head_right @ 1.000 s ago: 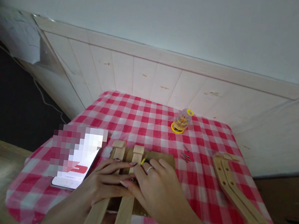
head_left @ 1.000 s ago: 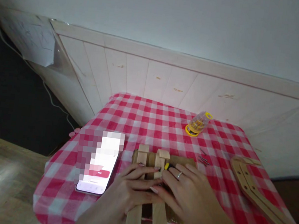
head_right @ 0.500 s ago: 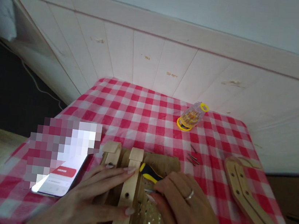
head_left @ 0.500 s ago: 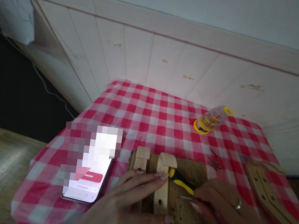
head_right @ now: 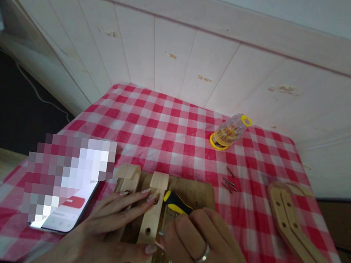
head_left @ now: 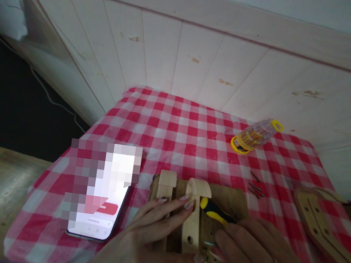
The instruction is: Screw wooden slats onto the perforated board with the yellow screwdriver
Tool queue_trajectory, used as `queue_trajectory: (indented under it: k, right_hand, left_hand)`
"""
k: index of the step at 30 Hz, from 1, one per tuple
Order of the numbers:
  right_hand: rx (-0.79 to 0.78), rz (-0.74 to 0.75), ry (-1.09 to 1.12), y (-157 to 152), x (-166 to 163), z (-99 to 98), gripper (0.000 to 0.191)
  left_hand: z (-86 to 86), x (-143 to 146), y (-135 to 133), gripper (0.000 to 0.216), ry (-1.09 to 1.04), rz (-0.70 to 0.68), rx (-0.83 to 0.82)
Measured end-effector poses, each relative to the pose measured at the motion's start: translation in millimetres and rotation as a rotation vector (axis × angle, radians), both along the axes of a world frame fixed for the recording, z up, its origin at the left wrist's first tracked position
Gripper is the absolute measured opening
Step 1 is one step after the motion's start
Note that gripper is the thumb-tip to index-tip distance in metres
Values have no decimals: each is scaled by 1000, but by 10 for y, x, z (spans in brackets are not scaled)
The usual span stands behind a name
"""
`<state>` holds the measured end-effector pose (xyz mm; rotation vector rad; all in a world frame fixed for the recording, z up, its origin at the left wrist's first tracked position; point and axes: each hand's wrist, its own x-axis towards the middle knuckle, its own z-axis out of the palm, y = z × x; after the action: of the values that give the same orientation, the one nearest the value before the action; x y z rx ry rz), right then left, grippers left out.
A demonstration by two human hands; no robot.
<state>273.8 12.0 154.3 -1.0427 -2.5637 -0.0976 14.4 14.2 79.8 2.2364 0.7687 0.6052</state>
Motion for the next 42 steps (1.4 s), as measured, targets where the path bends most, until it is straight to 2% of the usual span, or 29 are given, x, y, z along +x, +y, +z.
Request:
queue_trajectory:
  k: [3,10,18,22,25,29,37,42]
  right_hand:
    - [-60,30,-8,16,-159,-52,32]
    - [65,64,-71,55,-325,-236,47]
    - [143,153,-71,108,-305,-204,58]
    - [202,205,-70,138,-295,-195,61]
    - [189,229,-48,149,-291,-207,63]
    - [168,243,-20,148,-281,-231,61]
    - [306,242,-68,128,-248,-273,50]
    - [267,231,-46,124,-216,-345,43]
  left_hand:
    - [-38,-1,-23,40,-8,1,40]
    - [0,-4,-18,44,-16,-42,83]
    - [-1,53,-17,36,-100,-7,101]
    - [-18,47,-2,38,-124,10,135]
    - [-40,48,6,35,-152,24,147]
    - [-60,59,11,32,-157,37,159]
    - [-85,63,22,30,-201,47,183]
    - [-100,79,17,32,-209,49,187]
